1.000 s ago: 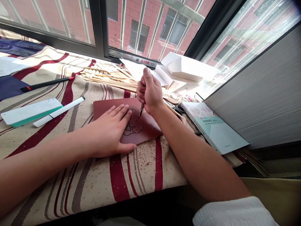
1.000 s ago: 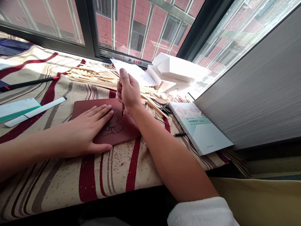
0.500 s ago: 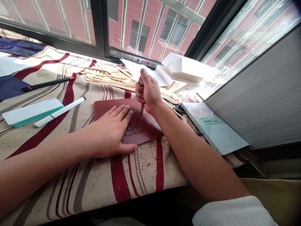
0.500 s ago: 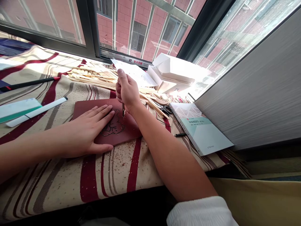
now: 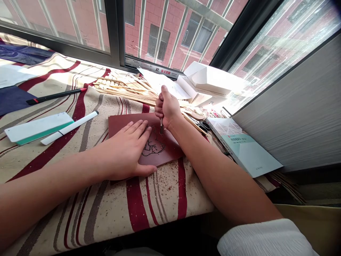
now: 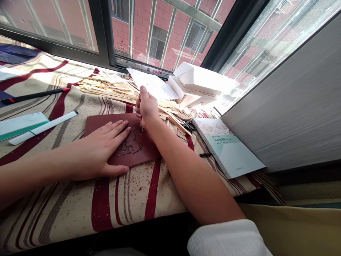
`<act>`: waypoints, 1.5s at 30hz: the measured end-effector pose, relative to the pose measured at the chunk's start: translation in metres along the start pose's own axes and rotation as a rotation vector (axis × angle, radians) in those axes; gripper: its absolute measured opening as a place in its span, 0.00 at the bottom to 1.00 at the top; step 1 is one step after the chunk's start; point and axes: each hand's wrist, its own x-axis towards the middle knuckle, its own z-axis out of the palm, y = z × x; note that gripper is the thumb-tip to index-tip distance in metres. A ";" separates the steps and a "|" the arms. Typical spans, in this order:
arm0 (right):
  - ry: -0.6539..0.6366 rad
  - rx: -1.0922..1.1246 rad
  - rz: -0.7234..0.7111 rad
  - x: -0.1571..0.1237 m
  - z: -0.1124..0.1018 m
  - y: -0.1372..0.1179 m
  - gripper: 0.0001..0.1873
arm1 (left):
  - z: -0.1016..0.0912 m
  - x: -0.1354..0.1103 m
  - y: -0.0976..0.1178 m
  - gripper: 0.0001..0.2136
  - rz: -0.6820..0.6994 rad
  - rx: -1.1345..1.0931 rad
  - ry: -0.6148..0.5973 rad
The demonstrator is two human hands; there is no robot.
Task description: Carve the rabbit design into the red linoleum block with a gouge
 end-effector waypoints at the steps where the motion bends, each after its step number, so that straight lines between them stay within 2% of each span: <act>1: 0.048 0.007 -0.007 0.001 -0.001 0.001 0.30 | 0.000 0.000 0.000 0.57 -0.002 -0.003 -0.002; 3: 0.120 0.025 -0.025 0.002 -0.003 0.002 0.31 | 0.000 0.001 0.000 0.57 -0.004 -0.001 -0.003; 5: 0.131 0.036 -0.033 0.001 -0.005 0.002 0.31 | 0.001 0.001 -0.001 0.57 -0.006 0.008 -0.001; 10: -0.108 0.033 -0.043 -0.010 -0.004 -0.008 0.30 | -0.001 0.000 0.000 0.56 -0.009 0.026 -0.011; 12: -0.140 0.038 -0.081 -0.016 -0.003 -0.013 0.30 | -0.002 -0.001 0.000 0.56 -0.006 0.035 -0.017; 16: -0.132 0.024 -0.155 -0.021 0.000 -0.013 0.29 | -0.001 -0.002 0.001 0.56 -0.010 0.034 -0.010; 34: -0.144 0.001 -0.145 -0.018 0.006 -0.009 0.27 | 0.000 0.001 0.000 0.56 -0.014 0.038 -0.030; 40: -0.429 -0.109 -0.079 -0.020 0.009 -0.009 0.29 | -0.002 -0.001 0.002 0.57 -0.010 0.030 -0.011; 42: -0.387 -0.101 -0.066 -0.016 0.009 -0.007 0.30 | -0.003 -0.002 0.002 0.57 -0.011 0.031 -0.021; 45: -0.174 -0.094 -0.054 -0.008 0.009 -0.003 0.29 | -0.003 -0.001 0.003 0.57 -0.011 0.029 -0.019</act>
